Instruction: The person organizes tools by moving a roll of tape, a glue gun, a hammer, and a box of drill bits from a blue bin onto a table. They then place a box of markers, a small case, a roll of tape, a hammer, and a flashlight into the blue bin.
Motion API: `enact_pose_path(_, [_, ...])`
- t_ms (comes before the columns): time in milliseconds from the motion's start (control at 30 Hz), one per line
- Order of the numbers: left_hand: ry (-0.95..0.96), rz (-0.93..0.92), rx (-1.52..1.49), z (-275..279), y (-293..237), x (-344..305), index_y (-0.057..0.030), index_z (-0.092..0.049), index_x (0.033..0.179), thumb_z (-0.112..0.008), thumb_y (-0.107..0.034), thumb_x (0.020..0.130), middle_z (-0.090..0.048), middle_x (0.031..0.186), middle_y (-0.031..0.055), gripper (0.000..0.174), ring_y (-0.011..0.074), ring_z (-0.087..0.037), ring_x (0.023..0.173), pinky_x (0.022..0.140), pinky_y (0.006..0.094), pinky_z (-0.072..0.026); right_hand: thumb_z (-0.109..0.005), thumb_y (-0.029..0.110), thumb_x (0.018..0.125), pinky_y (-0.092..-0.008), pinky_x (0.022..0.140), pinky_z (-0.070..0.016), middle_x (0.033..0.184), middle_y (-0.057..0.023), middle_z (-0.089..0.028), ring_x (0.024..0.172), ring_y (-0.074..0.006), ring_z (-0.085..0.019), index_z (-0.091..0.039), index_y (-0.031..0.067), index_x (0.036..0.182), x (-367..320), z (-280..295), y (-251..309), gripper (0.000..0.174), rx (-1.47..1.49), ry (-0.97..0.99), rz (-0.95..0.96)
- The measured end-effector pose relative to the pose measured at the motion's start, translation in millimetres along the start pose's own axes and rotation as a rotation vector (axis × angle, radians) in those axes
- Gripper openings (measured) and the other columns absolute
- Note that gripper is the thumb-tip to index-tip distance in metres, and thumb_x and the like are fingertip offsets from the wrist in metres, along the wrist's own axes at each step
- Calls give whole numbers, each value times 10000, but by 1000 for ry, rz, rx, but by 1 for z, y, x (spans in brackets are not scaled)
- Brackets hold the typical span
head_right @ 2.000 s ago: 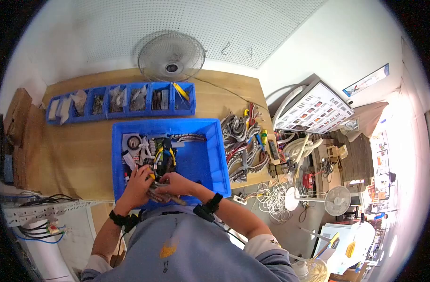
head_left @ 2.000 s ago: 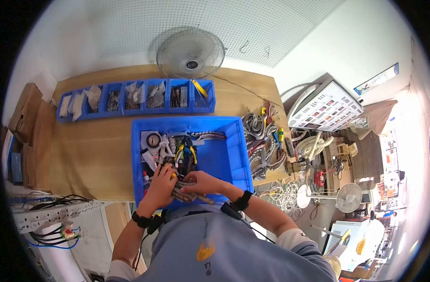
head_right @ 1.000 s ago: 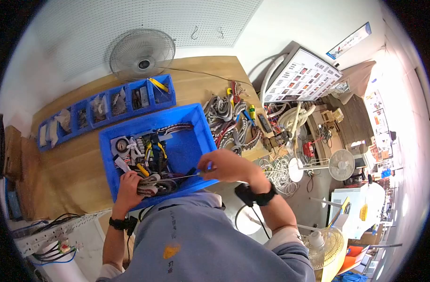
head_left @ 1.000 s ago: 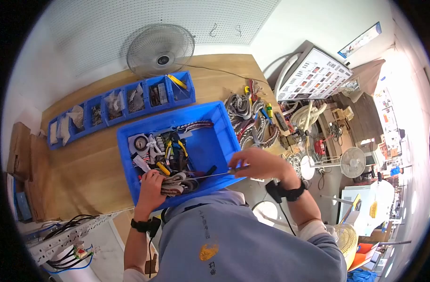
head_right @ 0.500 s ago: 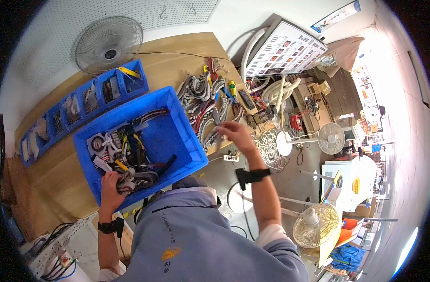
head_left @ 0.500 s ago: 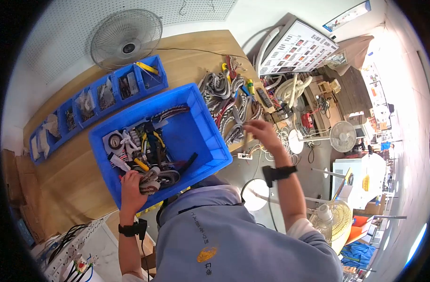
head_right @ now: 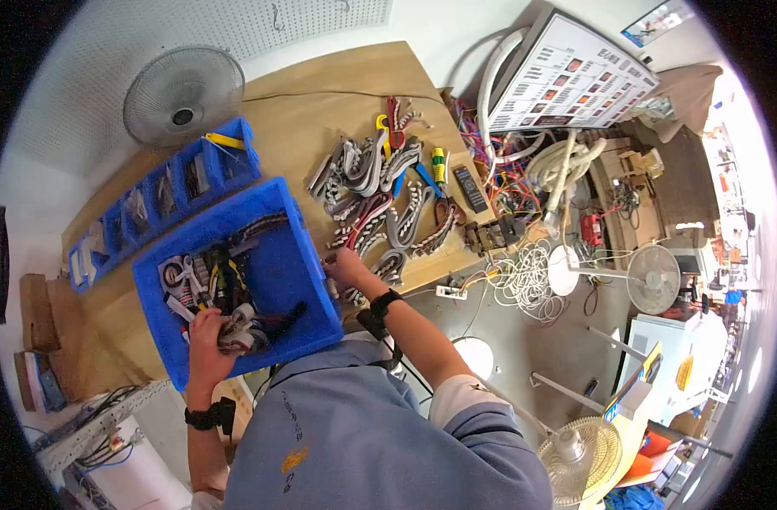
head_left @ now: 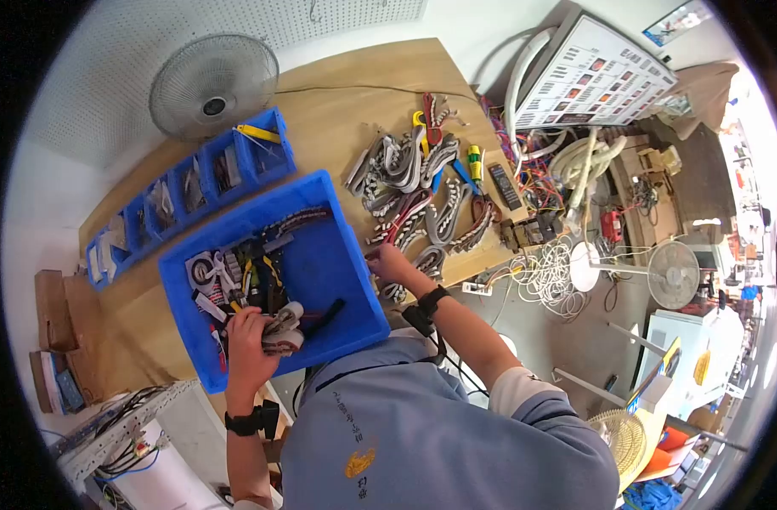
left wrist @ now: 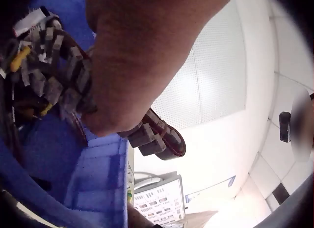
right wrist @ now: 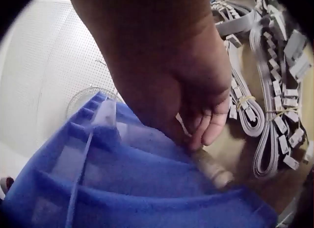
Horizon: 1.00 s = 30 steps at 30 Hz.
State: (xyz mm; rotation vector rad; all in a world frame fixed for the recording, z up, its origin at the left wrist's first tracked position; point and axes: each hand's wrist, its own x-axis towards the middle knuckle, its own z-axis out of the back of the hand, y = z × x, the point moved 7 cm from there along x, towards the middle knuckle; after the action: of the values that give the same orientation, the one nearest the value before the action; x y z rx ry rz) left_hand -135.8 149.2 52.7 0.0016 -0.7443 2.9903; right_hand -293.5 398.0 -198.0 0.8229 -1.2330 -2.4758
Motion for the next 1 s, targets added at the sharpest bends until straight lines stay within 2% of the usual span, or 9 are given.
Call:
enact_pose_path(133, [4, -37, 41, -8, -52, 47, -21, -631, 961, -847, -188, 604, -621, 1014, 138, 449, 345, -553, 1129, 983, 473, -395, -716, 216, 845, -400, 782, -550, 936, -236, -725, 846, -349, -720, -715, -52, 1038, -7, 5, 4, 331, -28, 97, 43])
enact_pose_path(233, [13, -64, 104, -12, -80, 76, -26, -634, 968, -836, -193, 622, -621, 1022, 144, 434, 343, -550, 1133, 984, 468, -394, -709, 178, 869, -376, 758, -551, 913, -198, -736, 808, -293, -722, -709, -55, 1027, -7, 19, -3, 281, 69, 57, 96])
enact_pose_path(367, [77, 132, 50, -24, -112, 134, -4, -639, 1054, -800, -197, 768, -657, 1014, 164, 381, 331, -623, 1020, 908, 418, -462, -683, 136, 899, -321, 715, -546, 852, -127, -731, 773, -186, -710, -703, -41, 1015, -20, 50, -20, 212, 266, 58, -21])
enact_pose_path(433, [75, 235, -330, -39, -119, 158, 4, -636, 1098, -762, -204, 834, -686, 997, 150, 359, 278, -648, 981, 863, 385, -487, -673, 130, 914, -299, 704, -544, 837, -105, -724, 772, -150, -703, -699, -42, 1013, -24, 65, -24, 200, 280, 62, -42])
enact_pose_path(633, [-33, 305, -674, -109, -109, 221, 21, -660, 1090, -716, -204, 892, -724, 923, 109, 304, 203, -662, 798, 736, 354, -514, -702, 189, 885, -360, 700, -534, 850, -159, -730, 750, -236, -699, -712, -33, 983, -41, 84, -47, 243, 495, 2, -117])
enact_pose_path(767, [84, 599, -725, -175, -63, 224, 17, -689, 1020, -722, -209, 886, -697, 820, 70, 265, 142, -599, 704, 652, 361, -480, -700, 188, 902, -333, 664, -537, 817, -127, -725, 698, -176, -692, -699, -62, 987, -54, 89, -68, 264, 480, -105, -37])
enact_pose_path(800, [114, 654, -763, -180, -60, 220, 13, -700, 949, -723, -231, 889, -670, 765, 48, 252, 120, -548, 654, 608, 357, -441, -700, 188, 904, -331, 672, -539, 823, -130, -727, 708, -176, -694, -696, -67, 990, -60, 93, -70, 269, 497, -97, -85])
enact_pose_path(900, [110, 684, -868, -174, -74, 211, 37, -674, 971, -703, -226, 927, -696, 876, 60, 268, 133, -608, 771, 719, 318, -478, -704, 188, 908, -322, 698, -545, 840, -136, -731, 736, -176, -698, -690, -77, 1001, -79, 106, -73, 282, 557, -90, -180])
enact_pose_path(1000, [136, 621, -931, -163, -89, 204, 5, -679, 910, -707, -217, 912, -697, 784, 61, 224, 144, -671, 736, 663, 291, -509, -715, 195, 908, -313, 724, -547, 865, -132, -733, 767, -173, -700, -682, -79, 1029, -83, 107, -76, 301, 600, -89, -162])
